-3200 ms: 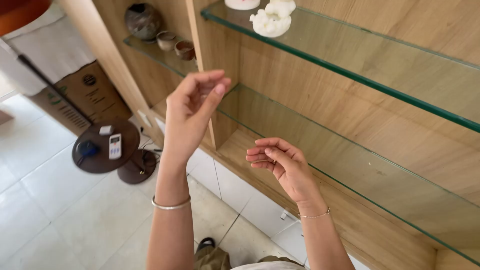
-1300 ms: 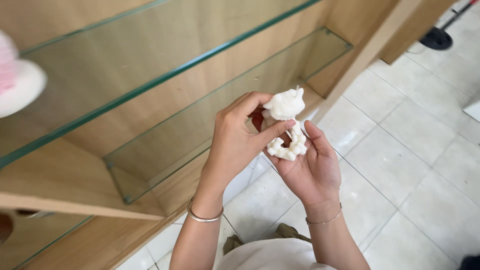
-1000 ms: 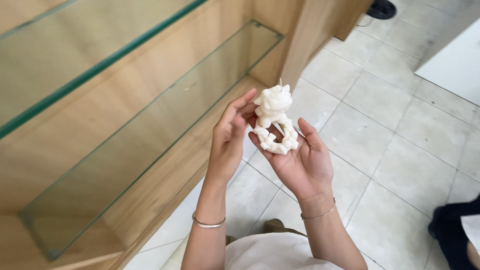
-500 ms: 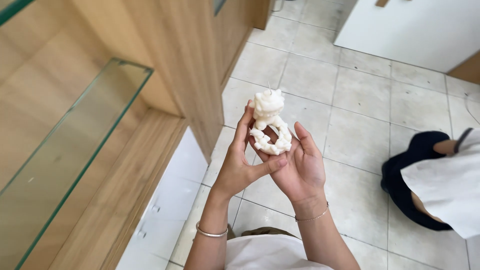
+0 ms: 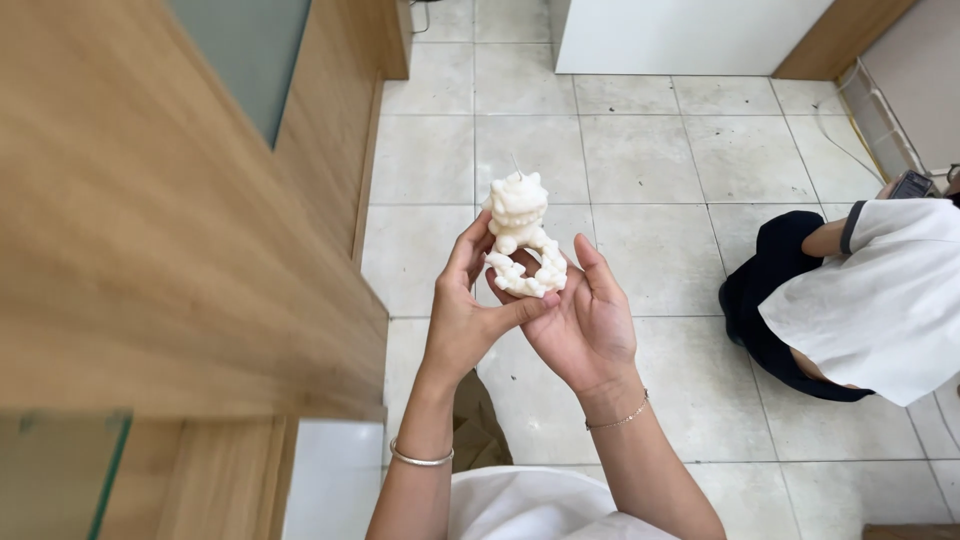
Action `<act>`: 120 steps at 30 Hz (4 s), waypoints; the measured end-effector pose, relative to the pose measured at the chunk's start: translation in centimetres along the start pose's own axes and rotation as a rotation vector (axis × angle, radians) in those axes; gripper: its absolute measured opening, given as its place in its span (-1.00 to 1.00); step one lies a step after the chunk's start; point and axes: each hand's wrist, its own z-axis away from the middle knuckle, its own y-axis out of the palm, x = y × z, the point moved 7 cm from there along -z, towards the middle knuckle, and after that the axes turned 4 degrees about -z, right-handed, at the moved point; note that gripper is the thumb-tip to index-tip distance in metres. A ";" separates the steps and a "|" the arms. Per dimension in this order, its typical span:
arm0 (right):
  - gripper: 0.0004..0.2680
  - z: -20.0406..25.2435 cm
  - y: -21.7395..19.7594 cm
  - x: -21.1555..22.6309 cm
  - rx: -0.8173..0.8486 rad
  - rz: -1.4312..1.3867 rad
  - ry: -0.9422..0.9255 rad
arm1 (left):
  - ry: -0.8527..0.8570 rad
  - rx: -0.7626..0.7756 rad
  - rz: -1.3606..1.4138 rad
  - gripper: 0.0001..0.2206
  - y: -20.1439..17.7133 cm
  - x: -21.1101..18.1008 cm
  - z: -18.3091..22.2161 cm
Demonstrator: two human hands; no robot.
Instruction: Picking up decorative candles from a shelf, placing them on a table, packing items into a plastic bag, and retrieving gloves from a storage drawer.
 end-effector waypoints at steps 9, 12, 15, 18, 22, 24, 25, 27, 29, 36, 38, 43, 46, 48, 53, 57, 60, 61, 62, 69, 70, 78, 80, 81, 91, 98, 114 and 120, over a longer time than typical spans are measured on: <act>-0.51 -18.2 -0.4 4.9 -0.009 0.013 -0.102 | -0.001 0.132 -0.021 -0.02 -4.3 4.4 -19.6; -0.50 -22.9 -0.8 6.7 -0.019 0.023 -0.132 | 0.022 0.175 0.014 -0.03 -4.7 5.9 -24.7; -0.49 -27.3 -1.4 8.9 -0.020 0.024 -0.148 | -0.004 0.190 0.033 -0.03 -4.8 7.8 -29.6; -0.49 -32.3 -2.1 11.4 -0.002 0.029 -0.137 | 0.000 0.184 0.062 -0.02 -4.7 9.9 -34.9; -0.48 -40.2 -3.1 15.7 -0.006 -0.034 -0.141 | -0.004 0.188 0.037 -0.01 -4.5 12.4 -43.8; -0.46 -44.4 -3.5 18.1 0.016 0.017 -0.129 | 0.011 0.194 0.029 -0.01 -4.4 13.7 -48.5; -0.46 -46.5 -3.6 19.3 0.019 0.021 -0.122 | 0.016 0.187 0.029 -0.01 -4.2 14.2 -51.0; -0.43 -50.7 -3.3 21.8 0.068 0.088 -0.112 | 0.009 0.189 0.030 -0.02 -3.9 15.5 -55.8; -0.42 -54.5 -3.5 24.3 0.095 0.069 -0.097 | 0.012 0.182 0.075 -0.02 -3.5 16.6 -60.2; -0.39 -66.4 -5.3 30.5 0.018 0.152 -0.103 | -0.079 0.205 0.162 -0.05 -3.5 22.0 -73.2; -0.39 -70.2 -5.7 31.9 -0.027 0.143 -0.124 | -0.124 0.220 0.202 -0.05 -3.8 23.7 -77.0; -0.43 -80.3 -8.7 35.2 -0.044 0.086 -0.174 | -0.163 0.301 0.318 -0.05 -5.7 28.1 -87.6; -0.45 -87.3 -9.2 36.8 0.075 0.051 -0.187 | -0.218 0.370 0.431 -0.05 -7.1 30.7 -95.1; -0.46 -92.6 -8.6 38.0 -0.090 0.236 -0.268 | -0.244 0.426 0.515 -0.02 -8.1 32.2 -100.7; -0.45 -104.8 -7.0 39.1 -0.097 0.426 -0.385 | -0.208 0.570 0.739 0.08 -10.5 38.4 -113.5; -0.37 -112.3 -7.4 40.8 -0.171 0.747 -0.614 | -0.294 0.778 1.031 0.19 -8.8 47.0 -122.2; -0.29 -117.6 -7.9 42.6 -0.337 0.911 -0.652 | -0.245 0.928 1.228 0.20 -6.2 45.5 -128.0; -0.29 -119.5 -8.8 43.4 -0.346 0.912 -0.656 | -0.252 0.932 1.234 0.20 -5.3 47.2 -130.2; -0.29 -121.1 -9.2 44.5 -0.313 0.974 -0.727 | -0.234 1.008 1.322 0.22 -4.3 48.3 -132.1; -0.31 -134.2 -11.6 55.0 -0.244 1.061 -0.791 | -0.234 0.942 1.495 0.27 0.4 52.5 -147.5; -0.31 -136.1 -11.5 56.8 -0.235 1.067 -0.792 | -0.222 0.945 1.494 0.27 1.1 54.1 -150.1; -0.35 -149.3 -12.9 66.6 -0.167 1.235 -0.680 | -0.174 0.946 1.616 0.08 4.8 58.4 -166.8; -0.35 -152.7 -13.2 68.7 -0.134 1.208 -0.701 | -0.291 0.714 1.313 0.08 5.0 61.8 -169.4; -0.35 -154.2 -13.5 69.6 -0.102 1.180 -0.714 | -0.389 0.479 1.004 0.09 4.3 64.6 -170.8; -0.40 -176.4 -18.1 89.4 -0.061 0.777 -0.732 | -0.149 0.783 0.999 -0.03 3.1 64.9 -199.2; -0.52 -190.8 -20.7 99.7 0.107 0.306 -0.566 | 0.039 0.498 0.463 -0.11 3.5 64.3 -215.1; -0.46 -215.1 -24.3 120.4 0.065 0.072 -0.529 | 0.115 0.469 0.203 -0.10 11.0 74.9 -243.7; -0.45 -224.0 -25.7 132.5 0.017 0.164 -0.546 | 0.119 0.519 0.218 -0.09 17.3 78.1 -257.2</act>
